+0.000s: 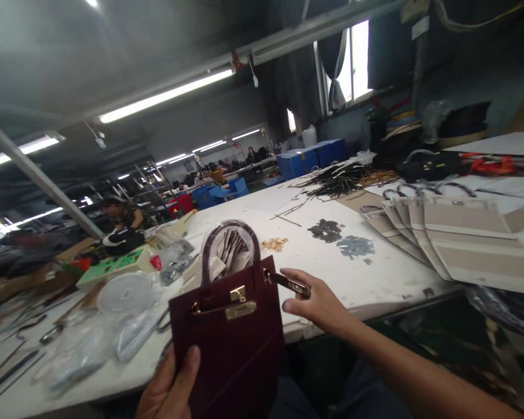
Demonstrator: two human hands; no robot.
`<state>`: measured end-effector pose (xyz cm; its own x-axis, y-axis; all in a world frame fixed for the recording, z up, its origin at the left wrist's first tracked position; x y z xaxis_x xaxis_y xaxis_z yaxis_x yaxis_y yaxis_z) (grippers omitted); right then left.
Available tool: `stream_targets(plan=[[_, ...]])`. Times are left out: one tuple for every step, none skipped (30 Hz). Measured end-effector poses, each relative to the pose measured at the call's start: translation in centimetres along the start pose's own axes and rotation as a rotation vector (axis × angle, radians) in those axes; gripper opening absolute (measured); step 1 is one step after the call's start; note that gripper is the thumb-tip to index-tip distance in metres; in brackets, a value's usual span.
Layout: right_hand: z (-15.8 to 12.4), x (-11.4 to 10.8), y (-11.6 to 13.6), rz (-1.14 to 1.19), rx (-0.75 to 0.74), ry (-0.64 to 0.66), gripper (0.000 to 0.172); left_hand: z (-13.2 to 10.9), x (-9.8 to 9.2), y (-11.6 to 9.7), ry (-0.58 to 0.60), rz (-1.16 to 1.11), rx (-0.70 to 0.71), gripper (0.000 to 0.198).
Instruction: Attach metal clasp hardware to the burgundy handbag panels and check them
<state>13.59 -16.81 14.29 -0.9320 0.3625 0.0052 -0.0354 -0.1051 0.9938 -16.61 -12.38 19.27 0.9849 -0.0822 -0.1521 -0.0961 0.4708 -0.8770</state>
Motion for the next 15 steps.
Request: stream_targets(plan=[[0.2,0.5,1.8,0.006,-0.050,0.029,0.071,0.2,0.4,-0.1,-0.016,-0.039,-0.010,0.057],[0.2,0.7,3.6,0.012,-0.098,0.035,0.064,0.4,0.8,0.0,-0.030,-0.068,-0.022,0.060],[0.2,0.6,5.1,0.018,-0.145,0.026,0.053,0.6,1.4,0.2,-0.042,-0.106,-0.046,0.064],[0.0,0.2,6.3,0.024,-0.184,0.002,0.043,0.8,2.0,0.6,-0.049,-0.160,-0.077,0.067],[0.0,-0.4,7.2,0.030,-0.206,-0.031,0.037,1.0,2.7,0.9,-0.055,-0.214,-0.111,0.071],[-0.1,-1.0,7.6,0.034,-0.207,-0.065,0.039,1.3,3.5,1.3,-0.052,-0.264,-0.145,0.073],[0.0,-1.7,7.7,0.037,-0.188,-0.091,0.045,1.6,4.3,1.7,-0.035,-0.312,-0.174,0.076],[0.1,-2.3,7.3,0.035,-0.156,-0.110,0.051,1.9,5.2,2.1,-0.011,-0.367,-0.204,0.078],[0.3,-2.9,6.8,0.029,-0.113,-0.129,0.056,2.3,6.2,2.4,0.022,-0.417,-0.226,0.081],[0.5,-3.4,6.0,0.023,-0.068,-0.143,0.060,2.8,7.1,2.7,0.061,-0.456,-0.236,0.083],[0.8,-3.8,5.3,0.020,-0.027,-0.147,0.061,3.2,8.0,2.9,0.102,-0.491,-0.241,0.085],[1.0,-4.1,4.5,0.024,0.010,-0.145,0.061,3.7,8.9,3.1,0.139,-0.513,-0.237,0.086],[1.3,-4.4,3.7,0.034,0.047,-0.144,0.061,4.3,9.6,3.4,0.165,-0.516,-0.225,0.085],[1.6,-4.6,3.0,0.044,0.086,-0.143,0.060,4.9,10.3,3.7,0.185,-0.509,-0.212,0.083],[1.9,-4.7,2.3,0.054,0.124,-0.141,0.061,5.5,11.0,4.1,0.199,-0.501,-0.202,0.080]])
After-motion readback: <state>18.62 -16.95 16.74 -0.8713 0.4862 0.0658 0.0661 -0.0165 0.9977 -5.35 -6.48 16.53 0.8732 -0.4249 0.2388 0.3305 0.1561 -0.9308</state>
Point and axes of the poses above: each hand's wrist, its own z-axis towards the middle knuckle, its own x-axis out of the palm, y = z × x, the point moved 8 cm from there along z, towards the middle knuckle, and after that the axes turned 13 degrees about x, right-handed, at the moved point
